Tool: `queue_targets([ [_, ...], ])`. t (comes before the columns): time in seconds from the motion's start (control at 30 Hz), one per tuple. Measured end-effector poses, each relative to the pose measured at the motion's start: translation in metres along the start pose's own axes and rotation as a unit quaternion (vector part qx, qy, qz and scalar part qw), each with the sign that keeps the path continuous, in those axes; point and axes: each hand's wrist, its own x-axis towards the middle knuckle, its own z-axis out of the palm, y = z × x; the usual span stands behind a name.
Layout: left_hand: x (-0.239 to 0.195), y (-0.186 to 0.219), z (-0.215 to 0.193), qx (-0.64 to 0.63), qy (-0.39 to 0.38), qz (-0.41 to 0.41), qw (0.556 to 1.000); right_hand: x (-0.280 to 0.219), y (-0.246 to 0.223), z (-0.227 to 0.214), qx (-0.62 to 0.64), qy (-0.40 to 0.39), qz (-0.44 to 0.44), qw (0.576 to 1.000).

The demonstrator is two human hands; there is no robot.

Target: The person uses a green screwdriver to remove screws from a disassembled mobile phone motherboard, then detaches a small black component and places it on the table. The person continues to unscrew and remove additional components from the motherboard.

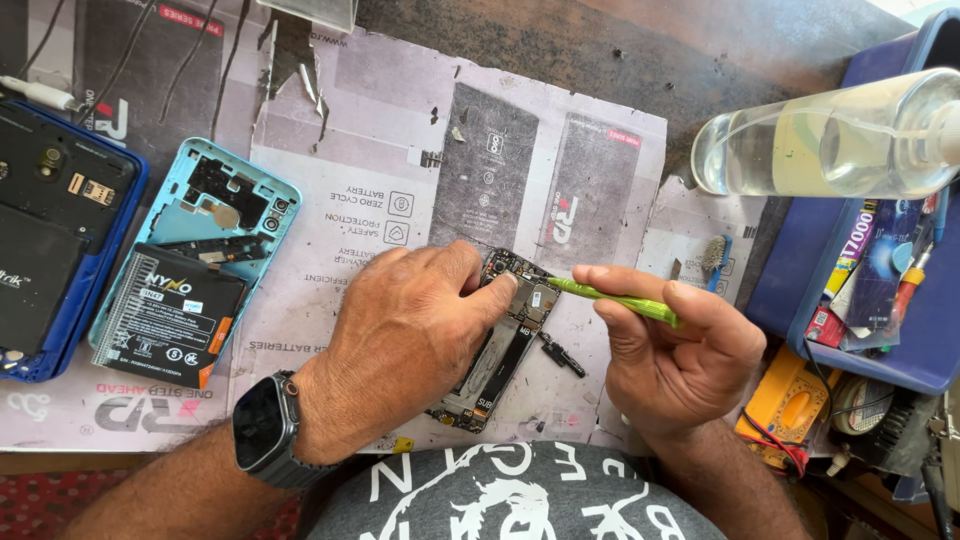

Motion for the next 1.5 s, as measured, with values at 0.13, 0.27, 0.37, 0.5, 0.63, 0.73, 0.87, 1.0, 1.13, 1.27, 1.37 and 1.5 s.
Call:
queue_targets([
  [0.13,0.0,0.0,0.0,0.006,0.004,0.008,1.0,0.0,0.0,0.004,0.013,-0.004,0.003,1.0],
  [0.27,-0.001,0.0,0.0,0.008,0.006,0.005,1.0,-0.001,0.001,0.005,0.02,0.001,0.002,1.0],
  [0.37,-0.001,0.001,0.0,0.008,0.007,0.004,1.0,0.0,0.002,0.005,0.021,-0.003,0.0,1.0],
  [0.5,-0.001,0.0,0.0,0.009,0.002,0.003,1.0,0.0,0.002,0.005,0.016,-0.006,-0.006,1.0],
  [0.63,-0.001,0.0,0.0,0.006,0.007,0.009,1.0,-0.001,0.002,0.006,0.013,-0.003,-0.004,1.0],
  [0.73,-0.001,0.0,0.0,0.006,0.006,0.008,1.0,-0.001,0.001,0.006,0.011,0.002,-0.005,1.0],
  [0.87,-0.001,0.0,0.0,0.007,0.002,0.007,1.0,-0.001,0.002,0.006,0.018,0.002,-0.003,1.0],
  [1.0,-0.001,-0.001,0.0,0.007,-0.002,0.005,1.0,-0.002,0.004,0.006,0.018,0.004,-0.003,1.0],
  [1.13,-0.001,-0.001,0.0,0.005,0.004,0.008,1.0,-0.003,0.005,0.005,0.019,-0.003,-0.003,1.0],
  [1.27,-0.001,0.0,-0.001,0.004,0.002,0.008,1.0,0.0,0.002,0.007,0.023,0.002,0.006,1.0],
  [1.37,0.0,0.0,-0.002,0.008,0.002,0.008,1.0,0.009,-0.004,0.009,0.007,0.0,-0.02,1.0],
  [1.5,0.0,0.001,-0.001,0.01,0.002,0.006,1.0,0.027,-0.015,0.006,-0.163,-0.018,-0.1,0.981],
])
